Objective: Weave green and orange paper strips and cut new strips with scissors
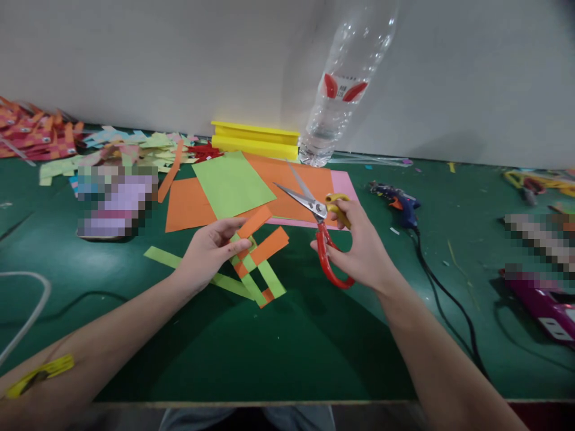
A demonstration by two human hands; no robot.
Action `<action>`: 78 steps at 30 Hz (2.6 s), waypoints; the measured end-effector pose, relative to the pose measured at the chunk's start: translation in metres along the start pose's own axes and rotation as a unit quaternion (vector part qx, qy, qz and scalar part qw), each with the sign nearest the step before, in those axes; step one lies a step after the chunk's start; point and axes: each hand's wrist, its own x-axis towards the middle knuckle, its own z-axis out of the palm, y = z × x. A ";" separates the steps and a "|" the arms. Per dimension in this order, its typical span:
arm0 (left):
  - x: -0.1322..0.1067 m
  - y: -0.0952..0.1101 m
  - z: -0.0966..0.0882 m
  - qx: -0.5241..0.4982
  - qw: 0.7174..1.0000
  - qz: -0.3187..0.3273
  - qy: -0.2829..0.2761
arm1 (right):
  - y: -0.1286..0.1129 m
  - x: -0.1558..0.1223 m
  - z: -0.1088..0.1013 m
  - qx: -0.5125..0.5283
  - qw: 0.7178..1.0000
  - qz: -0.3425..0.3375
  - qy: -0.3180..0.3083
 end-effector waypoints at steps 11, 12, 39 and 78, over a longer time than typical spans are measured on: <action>-0.001 0.026 -0.003 0.143 0.981 -0.067 -0.111 | 0.004 0.001 0.002 -0.040 0.997 -0.003 0.068; -0.002 0.026 -0.002 0.140 0.980 -0.073 -0.120 | 0.003 0.002 0.002 -0.044 0.996 0.006 0.071; -0.010 0.020 0.017 -0.324 0.883 -0.309 -0.139 | -0.020 -0.008 0.014 0.075 0.997 0.015 -0.031; -0.022 0.018 0.024 -0.203 0.958 -0.187 -0.076 | -0.034 -0.019 0.027 0.255 0.949 0.154 -0.103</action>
